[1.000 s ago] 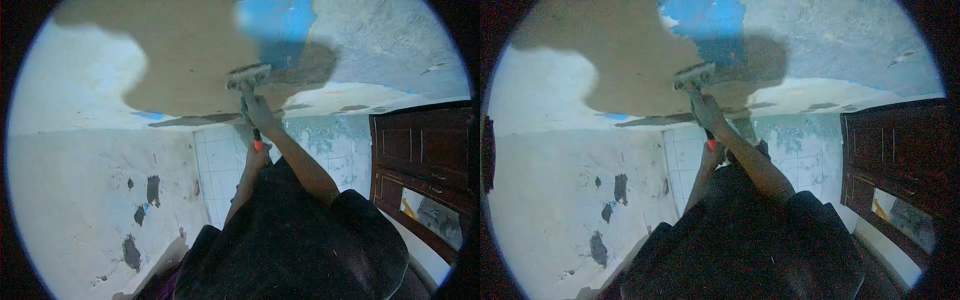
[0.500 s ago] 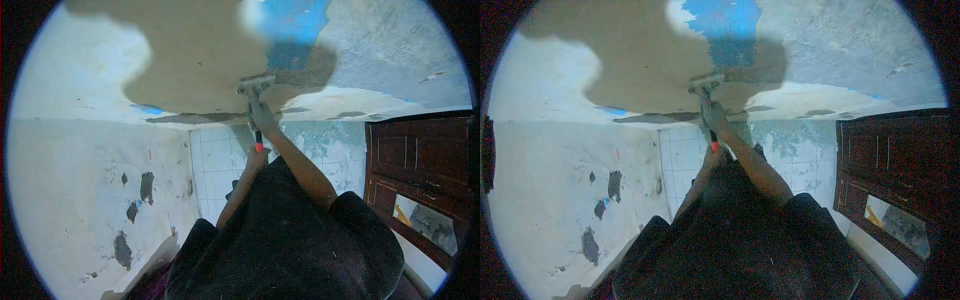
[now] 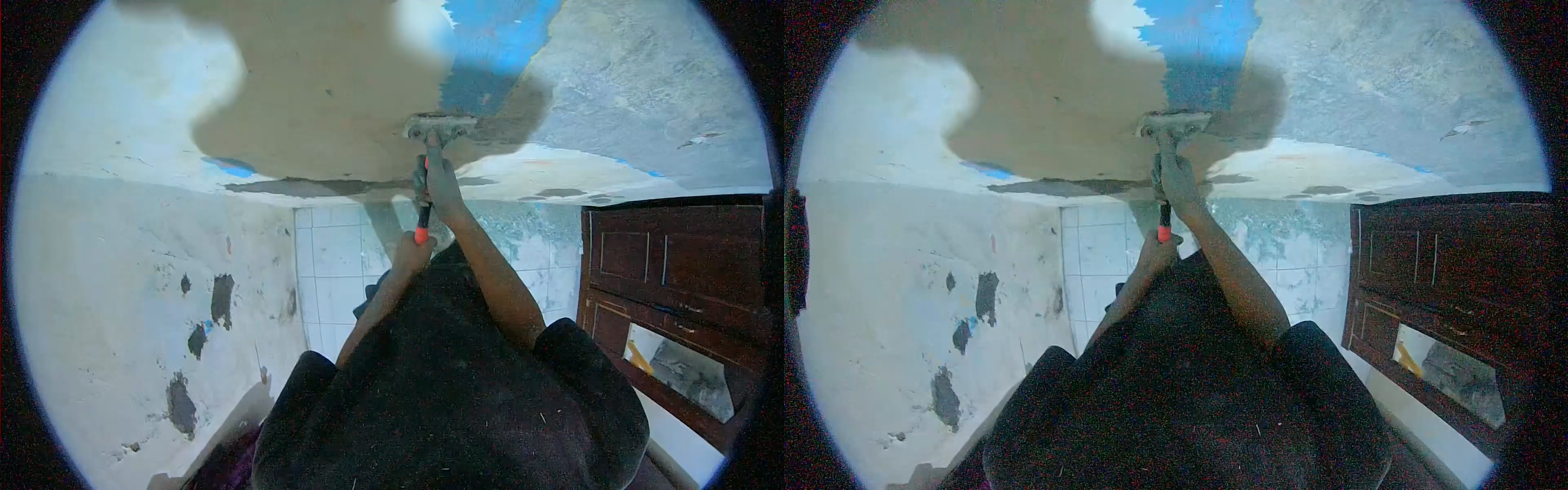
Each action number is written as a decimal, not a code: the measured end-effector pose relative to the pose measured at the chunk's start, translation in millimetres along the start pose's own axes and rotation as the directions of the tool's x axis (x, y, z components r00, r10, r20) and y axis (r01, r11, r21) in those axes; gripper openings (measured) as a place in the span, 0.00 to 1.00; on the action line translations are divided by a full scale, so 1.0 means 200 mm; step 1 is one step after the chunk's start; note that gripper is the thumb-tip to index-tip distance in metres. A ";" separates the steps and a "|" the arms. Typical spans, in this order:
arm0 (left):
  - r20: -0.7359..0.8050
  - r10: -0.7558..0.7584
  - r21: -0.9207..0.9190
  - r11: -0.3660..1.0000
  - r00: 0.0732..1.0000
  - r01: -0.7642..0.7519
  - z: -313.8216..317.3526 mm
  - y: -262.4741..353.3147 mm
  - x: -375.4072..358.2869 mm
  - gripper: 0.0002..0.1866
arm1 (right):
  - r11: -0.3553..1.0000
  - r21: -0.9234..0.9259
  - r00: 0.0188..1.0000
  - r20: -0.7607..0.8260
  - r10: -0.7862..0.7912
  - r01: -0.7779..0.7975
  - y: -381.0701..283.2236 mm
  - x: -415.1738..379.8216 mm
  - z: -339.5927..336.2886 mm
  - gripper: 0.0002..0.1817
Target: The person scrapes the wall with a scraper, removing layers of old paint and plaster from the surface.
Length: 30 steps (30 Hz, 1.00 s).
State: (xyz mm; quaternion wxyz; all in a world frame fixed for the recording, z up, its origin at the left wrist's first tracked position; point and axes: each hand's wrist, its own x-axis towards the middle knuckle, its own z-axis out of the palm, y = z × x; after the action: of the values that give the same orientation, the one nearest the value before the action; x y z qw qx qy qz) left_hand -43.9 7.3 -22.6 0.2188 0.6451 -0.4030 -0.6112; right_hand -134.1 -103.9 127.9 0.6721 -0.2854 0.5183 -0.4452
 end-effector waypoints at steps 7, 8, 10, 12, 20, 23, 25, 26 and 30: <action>-0.028 0.053 -0.029 0.998 0.998 -0.054 -0.02 0.01 0.02 0.18 | 0.988 -0.154 0.990 -0.138 0.008 -0.029 0.00 0.05 0.02 0.33; -0.031 0.079 -0.008 0.997 0.996 -0.080 -0.01 -0.01 0.00 0.18 | 0.988 -0.152 0.989 -0.145 0.013 -0.035 0.00 0.03 0.02 0.33; -0.032 0.045 -0.023 0.999 0.998 -0.046 0.02 -0.02 0.02 0.18 | 0.994 -0.109 0.995 -0.101 0.012 -0.023 -0.02 -0.01 0.04 0.33; -0.040 -0.025 -0.034 0.999 0.999 0.023 0.01 -0.06 0.01 0.18 | 0.995 -0.086 0.993 -0.111 0.034 -0.044 0.15 0.05 -0.01 0.33; -0.050 0.048 -0.085 0.995 0.998 -0.052 0.00 0.00 -0.05 0.18 | 1.000 -0.018 0.999 -0.037 0.010 -0.011 0.02 0.00 0.03 0.31; -0.008 0.011 -0.112 0.994 1.000 -0.012 -0.02 -0.02 -0.03 0.15 | 0.999 -0.046 0.998 -0.058 0.013 -0.015 0.05 0.02 0.04 0.31; 0.053 0.015 -0.107 0.994 0.998 -0.009 -0.09 0.27 -0.15 0.13 | 0.978 -0.201 0.991 -0.112 -0.079 0.055 -0.04 0.04 0.05 0.31; 0.058 0.005 -0.107 0.994 0.998 0.001 -0.10 0.41 -0.19 0.13 | 0.979 -0.200 0.991 -0.117 -0.069 0.045 -0.16 0.00 0.08 0.31; -0.042 0.249 0.051 0.968 0.968 -0.247 -0.11 0.58 -0.18 0.15 | 0.958 -0.098 0.958 -0.075 -0.278 0.271 -0.27 -0.06 0.12 0.30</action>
State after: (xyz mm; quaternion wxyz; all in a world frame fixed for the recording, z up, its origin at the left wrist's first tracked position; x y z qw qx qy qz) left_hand -49.2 -36.2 92.7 0.2884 0.6091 -0.4887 -0.5540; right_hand -128.6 -118.1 186.0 0.5673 -0.3637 0.5215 -0.5233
